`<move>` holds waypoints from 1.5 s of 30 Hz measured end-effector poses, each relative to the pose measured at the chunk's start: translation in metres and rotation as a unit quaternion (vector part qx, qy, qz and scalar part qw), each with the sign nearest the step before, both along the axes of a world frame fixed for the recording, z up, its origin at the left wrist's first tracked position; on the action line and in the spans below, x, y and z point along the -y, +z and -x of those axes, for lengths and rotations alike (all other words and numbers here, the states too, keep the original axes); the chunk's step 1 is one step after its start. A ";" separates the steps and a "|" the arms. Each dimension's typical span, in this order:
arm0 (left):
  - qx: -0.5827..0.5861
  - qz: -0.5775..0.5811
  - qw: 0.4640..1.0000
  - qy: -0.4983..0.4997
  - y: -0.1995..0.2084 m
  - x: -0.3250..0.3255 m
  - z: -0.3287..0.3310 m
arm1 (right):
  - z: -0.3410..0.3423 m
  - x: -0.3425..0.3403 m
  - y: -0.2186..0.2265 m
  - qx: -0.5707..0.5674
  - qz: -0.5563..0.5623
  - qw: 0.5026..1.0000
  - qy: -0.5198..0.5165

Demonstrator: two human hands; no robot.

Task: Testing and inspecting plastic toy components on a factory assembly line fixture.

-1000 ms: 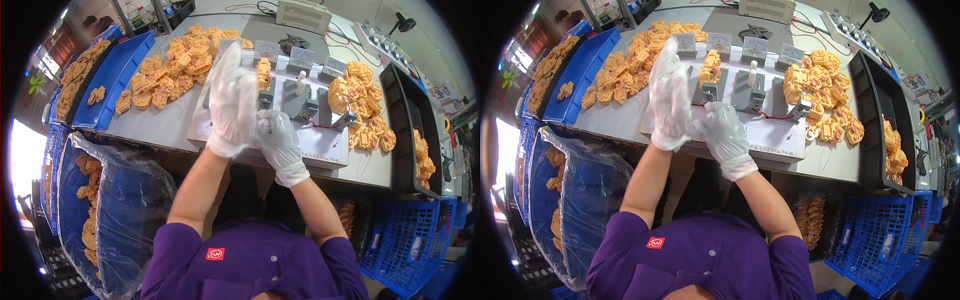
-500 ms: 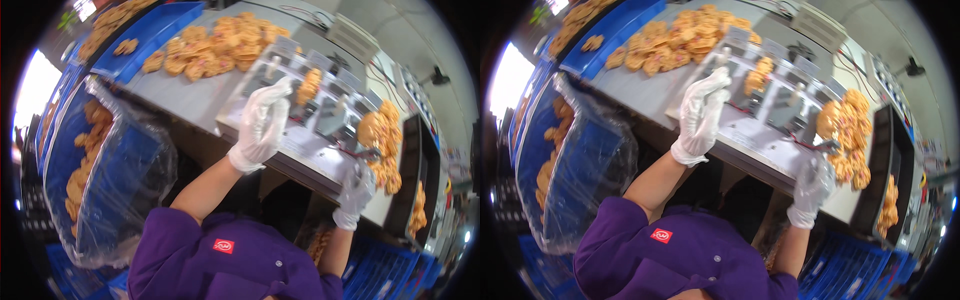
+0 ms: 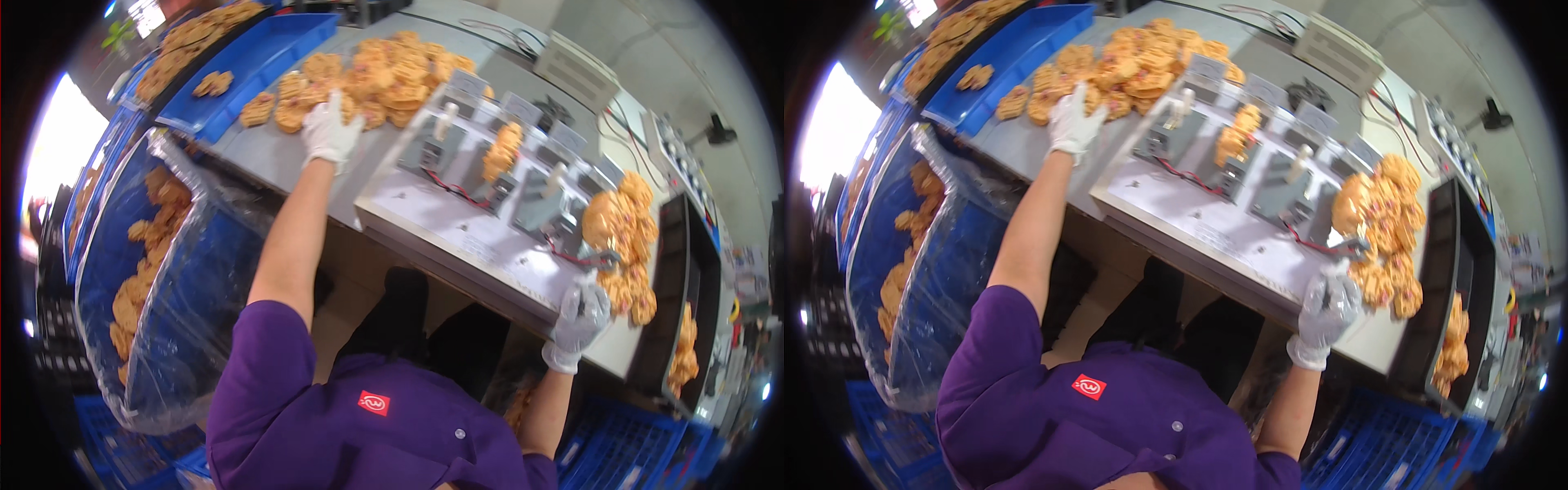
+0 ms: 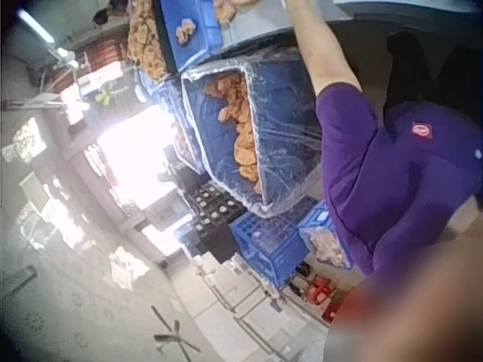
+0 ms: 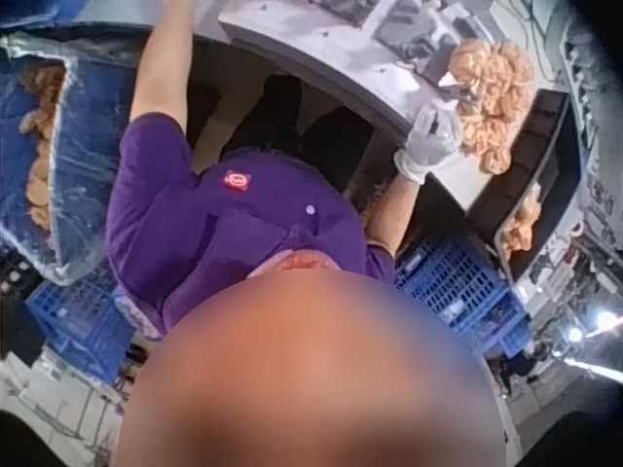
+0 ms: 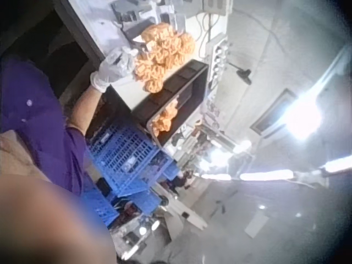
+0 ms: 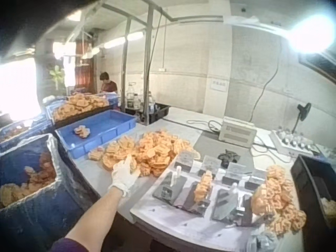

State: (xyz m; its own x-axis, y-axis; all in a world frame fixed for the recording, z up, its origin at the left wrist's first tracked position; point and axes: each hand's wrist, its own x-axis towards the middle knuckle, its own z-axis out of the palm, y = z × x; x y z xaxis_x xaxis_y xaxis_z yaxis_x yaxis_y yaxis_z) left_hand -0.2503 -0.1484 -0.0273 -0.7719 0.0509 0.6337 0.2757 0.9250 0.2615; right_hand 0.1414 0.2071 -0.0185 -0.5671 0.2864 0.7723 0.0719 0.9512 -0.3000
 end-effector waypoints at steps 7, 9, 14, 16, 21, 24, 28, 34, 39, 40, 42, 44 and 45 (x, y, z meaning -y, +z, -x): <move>-0.051 -0.062 0.979 -0.189 -0.022 0.042 -0.002 | -0.008 0.000 -0.001 -0.204 0.334 0.920 0.026; -0.125 -0.061 0.962 -0.234 -0.035 0.062 0.012 | -0.011 -0.006 0.006 -0.227 0.383 0.895 0.012; -0.059 -0.282 0.919 -0.270 -0.055 0.101 0.026 | 0.007 -0.001 0.018 -0.231 0.458 0.851 0.114; 0.005 -0.417 0.858 -0.300 -0.061 0.077 0.025 | 0.004 0.009 0.018 -0.168 0.475 0.863 0.047; -0.216 -0.358 0.901 -0.113 -0.035 0.047 0.003 | -0.013 0.007 -0.008 -0.130 0.370 0.920 0.012; -0.082 -0.564 0.822 0.005 -0.037 0.049 -0.008 | -0.010 0.027 0.009 -0.170 0.449 0.876 0.037; 0.201 -0.295 0.918 0.173 0.015 0.030 -0.043 | -0.016 0.011 -0.007 -0.158 0.417 0.894 0.054; 0.332 -0.231 0.910 0.087 0.012 0.036 0.016 | -0.012 0.029 0.007 -0.180 0.413 0.890 0.065; 0.237 -0.600 0.742 -0.181 -0.006 0.047 0.017 | -0.024 0.020 0.007 -0.169 0.373 0.912 -0.019; 0.218 -0.690 0.666 -0.181 0.001 0.043 0.008 | -0.030 0.014 0.006 -0.150 0.415 0.897 -0.006; 0.122 -0.748 0.610 -0.232 -0.011 0.091 0.039 | -0.022 0.010 0.012 -0.120 0.414 0.902 -0.021; 0.065 -0.790 0.565 -0.229 0.023 0.077 0.009 | -0.021 0.001 0.015 -0.100 0.387 0.916 0.013; 0.017 -0.742 0.597 -0.305 0.032 0.093 0.009 | -0.018 -0.003 0.017 -0.068 0.381 0.922 0.014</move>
